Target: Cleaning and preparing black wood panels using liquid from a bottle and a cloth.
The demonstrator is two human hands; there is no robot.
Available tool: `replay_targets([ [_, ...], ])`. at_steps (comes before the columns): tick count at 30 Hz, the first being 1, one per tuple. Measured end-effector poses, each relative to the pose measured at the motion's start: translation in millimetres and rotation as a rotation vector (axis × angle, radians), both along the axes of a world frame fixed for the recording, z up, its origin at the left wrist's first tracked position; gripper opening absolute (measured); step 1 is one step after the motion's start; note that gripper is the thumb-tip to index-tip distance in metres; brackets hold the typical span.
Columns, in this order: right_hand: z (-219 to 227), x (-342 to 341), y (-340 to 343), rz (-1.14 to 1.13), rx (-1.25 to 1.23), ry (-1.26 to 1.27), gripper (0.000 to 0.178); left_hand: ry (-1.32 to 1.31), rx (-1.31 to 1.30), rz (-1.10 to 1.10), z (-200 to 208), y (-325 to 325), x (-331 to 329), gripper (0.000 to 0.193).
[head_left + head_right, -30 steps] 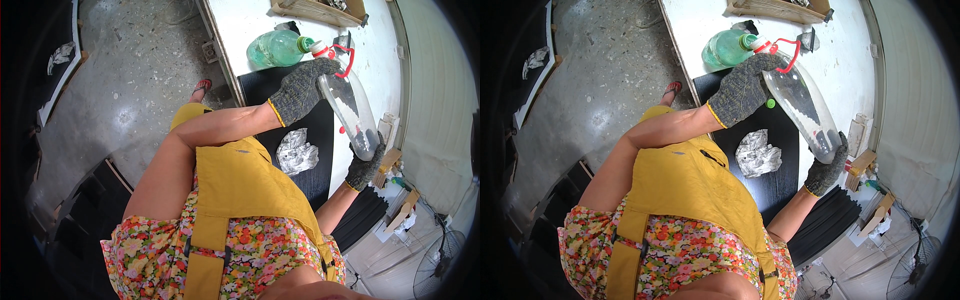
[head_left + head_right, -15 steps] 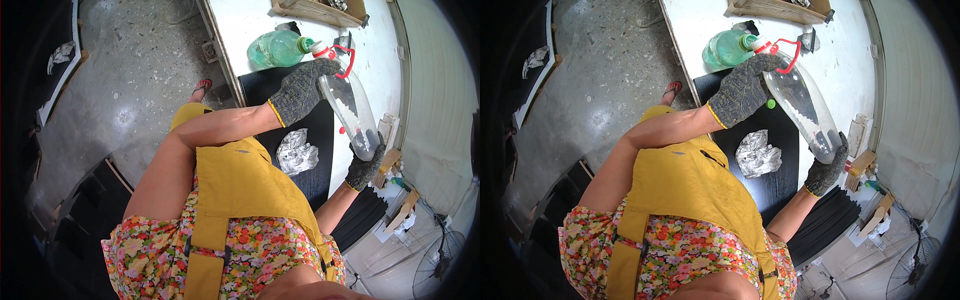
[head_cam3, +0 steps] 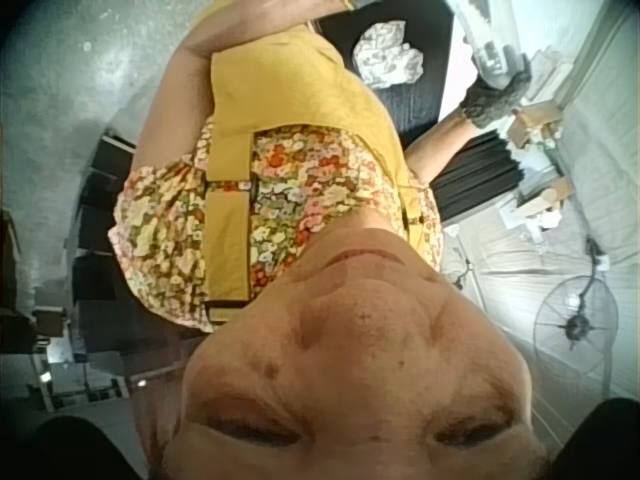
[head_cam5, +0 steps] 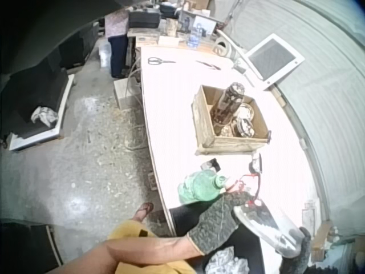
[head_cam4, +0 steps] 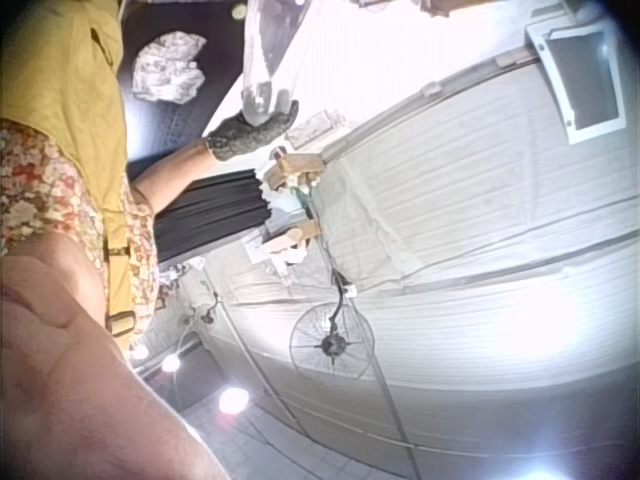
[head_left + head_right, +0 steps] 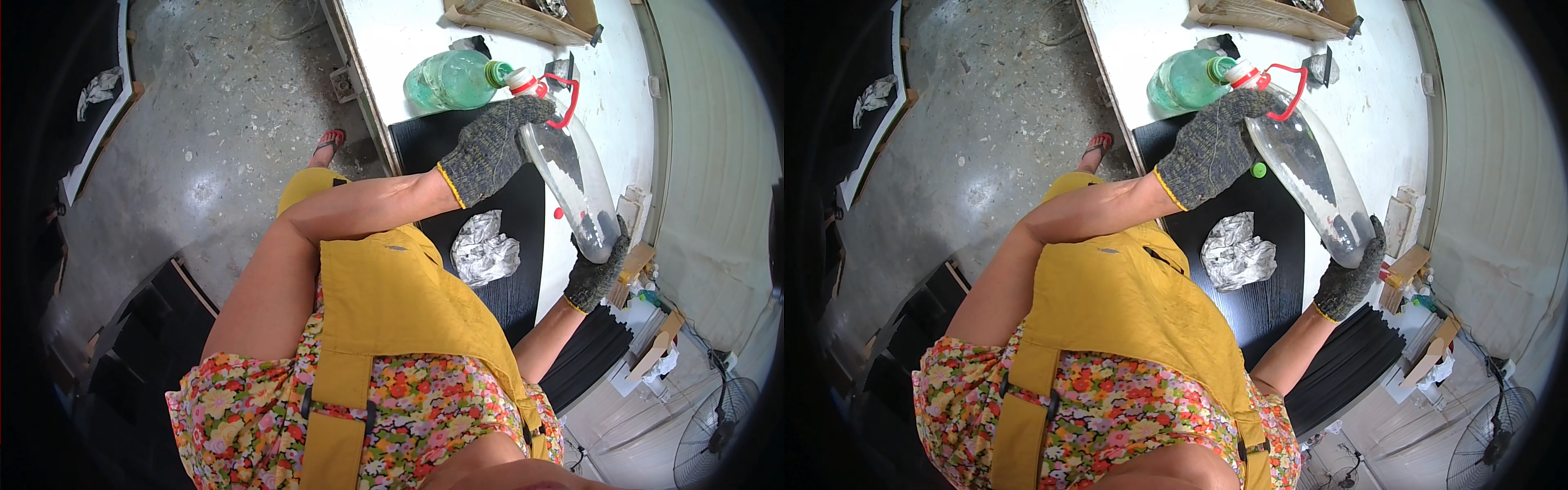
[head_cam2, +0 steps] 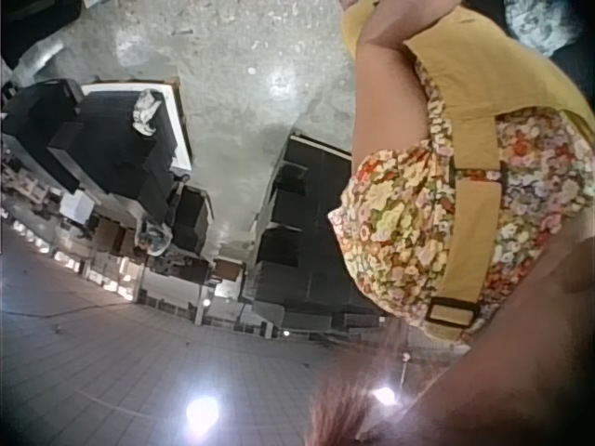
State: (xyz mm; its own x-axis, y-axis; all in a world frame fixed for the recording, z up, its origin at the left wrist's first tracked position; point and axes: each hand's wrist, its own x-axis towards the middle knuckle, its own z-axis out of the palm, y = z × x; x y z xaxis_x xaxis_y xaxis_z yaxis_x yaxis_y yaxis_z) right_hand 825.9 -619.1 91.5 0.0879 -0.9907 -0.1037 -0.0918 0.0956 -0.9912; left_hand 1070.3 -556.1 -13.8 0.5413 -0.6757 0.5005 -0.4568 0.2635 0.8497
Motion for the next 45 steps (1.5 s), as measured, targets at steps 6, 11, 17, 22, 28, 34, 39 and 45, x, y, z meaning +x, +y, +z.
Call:
replay_targets([
  [6, 0.3, -0.1, -0.3, -0.010, -0.013, 0.018, 0.052, -0.034, -0.026, 0.050, 0.3, 1.4, -0.9, 0.036],
  [11, 2.8, 2.8, 0.8, -0.003, 0.013, 0.016, 0.050, 0.007, -0.007, 0.015, -3.9, -1.4, -1.7, 0.035],
  [17, -0.2, -2.9, -3.4, -0.005, -0.013, 0.022, 0.049, -0.014, 0.040, 0.004, -6.0, -3.3, -2.0, 0.033],
  [22, 1.5, 1.1, -0.4, 0.006, -0.013, 0.010, 0.050, -0.008, 0.029, 0.028, -4.7, -2.0, -3.2, 0.032],
  [28, 3.9, 6.9, 4.1, 0.011, -0.018, 0.033, 0.052, -0.115, 0.058, 0.046, -8.7, -3.1, -4.8, 0.032],
  [34, -2.1, 4.8, 2.7, 0.011, -0.009, -0.003, 0.052, -0.021, 0.068, -0.066, -12.5, -4.2, -2.8, 0.032],
  [39, -31.9, 3.2, -1.4, -0.011, 0.002, -0.119, 0.049, 0.772, -0.001, -0.303, -9.6, -8.4, -3.2, 0.036],
  [45, -78.3, 0.7, 6.6, -0.011, 0.163, -0.394, 0.052, 0.598, 0.013, -0.287, -4.6, -5.1, 2.5, 0.028],
])
